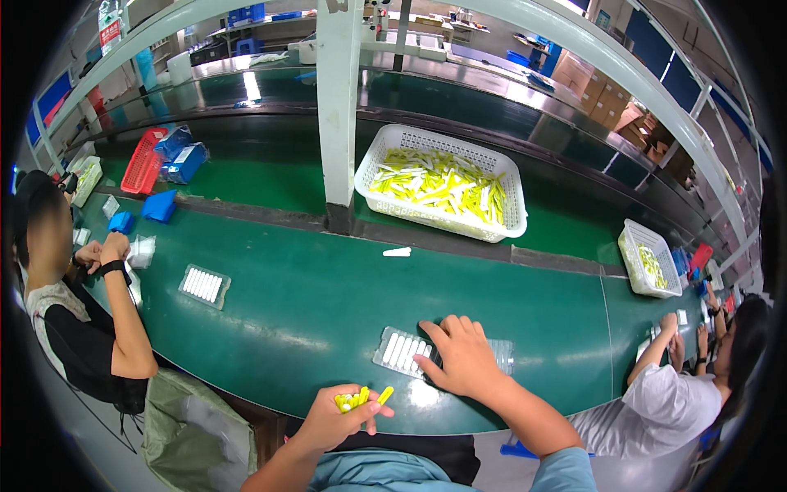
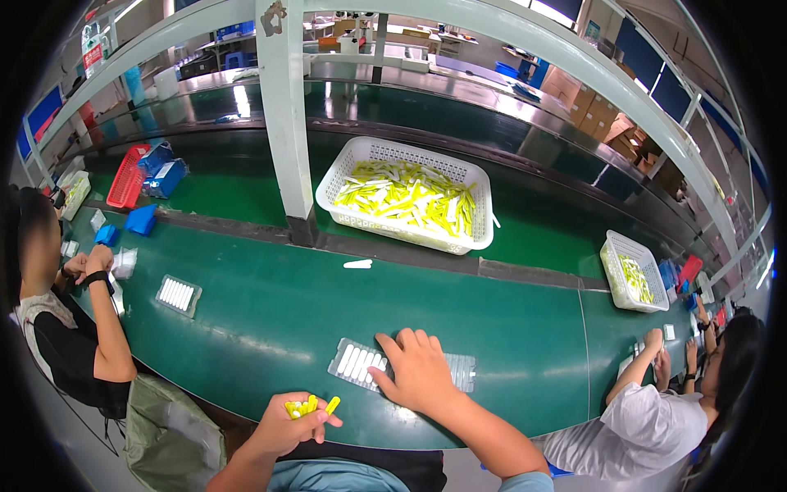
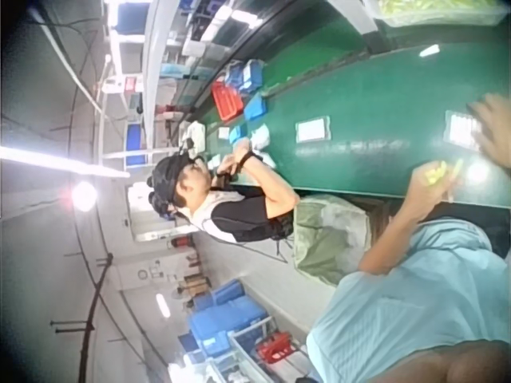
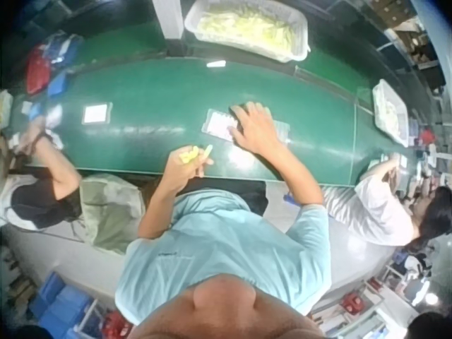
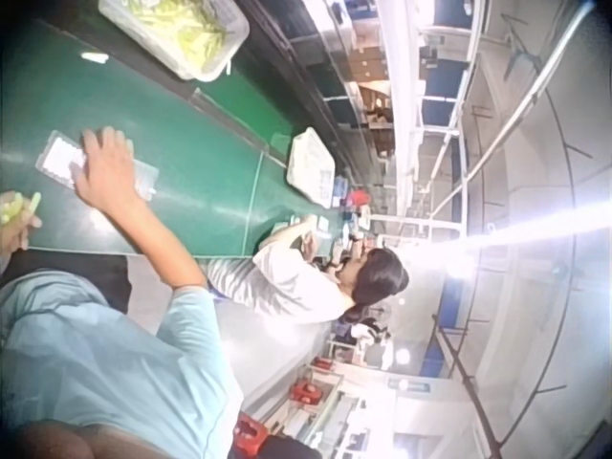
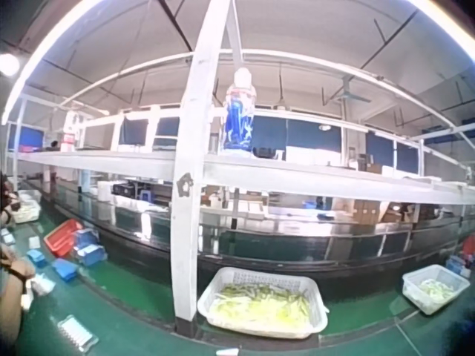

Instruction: The person inserts plastic strips into slots in plastic trays by hand.

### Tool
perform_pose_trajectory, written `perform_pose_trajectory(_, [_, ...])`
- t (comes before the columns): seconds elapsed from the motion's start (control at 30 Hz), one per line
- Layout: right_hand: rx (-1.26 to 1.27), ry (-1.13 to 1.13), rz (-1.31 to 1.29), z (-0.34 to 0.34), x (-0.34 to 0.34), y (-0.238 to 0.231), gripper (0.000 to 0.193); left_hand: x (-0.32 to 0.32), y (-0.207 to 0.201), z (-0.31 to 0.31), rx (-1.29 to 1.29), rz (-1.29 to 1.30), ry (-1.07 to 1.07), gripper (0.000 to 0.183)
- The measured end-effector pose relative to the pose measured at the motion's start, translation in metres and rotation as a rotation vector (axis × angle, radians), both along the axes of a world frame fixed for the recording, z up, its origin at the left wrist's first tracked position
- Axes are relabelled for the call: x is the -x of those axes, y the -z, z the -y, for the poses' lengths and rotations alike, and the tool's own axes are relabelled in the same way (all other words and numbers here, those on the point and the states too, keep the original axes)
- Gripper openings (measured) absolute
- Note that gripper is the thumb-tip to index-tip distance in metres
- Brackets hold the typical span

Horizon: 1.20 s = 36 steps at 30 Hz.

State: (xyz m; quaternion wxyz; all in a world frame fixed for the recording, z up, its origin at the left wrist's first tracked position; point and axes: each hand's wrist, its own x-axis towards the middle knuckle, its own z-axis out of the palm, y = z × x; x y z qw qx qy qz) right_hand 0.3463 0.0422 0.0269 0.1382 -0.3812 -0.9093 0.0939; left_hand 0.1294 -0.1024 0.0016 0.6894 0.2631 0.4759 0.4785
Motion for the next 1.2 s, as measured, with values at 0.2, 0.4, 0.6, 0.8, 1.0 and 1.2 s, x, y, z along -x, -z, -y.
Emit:
perform_pose_trajectory(0.2, [-0.025,-0.018,-0.157,0.008,0.001,-0.005,0.046,-0.002,0.000,-0.002,-0.006,0.003,-0.002,0.009])
perform_pose_trajectory(0.4, [0.599,-0.144,-0.510,0.051,0.004,-0.005,0.016,-0.010,-0.003,0.003,-0.037,-0.052,0.111,0.013])
perform_pose_trajectory(0.6, [0.664,-0.064,-0.602,0.055,0.000,-0.009,0.010,-0.008,-0.005,0.010,-0.009,-0.095,0.164,0.019])
perform_pose_trajectory(0.8, [0.881,-0.043,-0.745,0.057,-0.006,0.001,0.008,-0.005,-0.007,0.005,0.006,-0.060,0.233,0.022])
perform_pose_trajectory(1.0, [0.838,-0.145,-0.672,0.062,-0.004,-0.001,0.006,-0.013,-0.008,0.009,-0.085,-0.007,0.174,0.021])
perform_pose_trajectory(1.2, [0.291,-0.151,-0.712,0.043,-0.014,-0.011,0.010,0.001,-0.006,0.008,0.048,0.148,0.139,0.035])
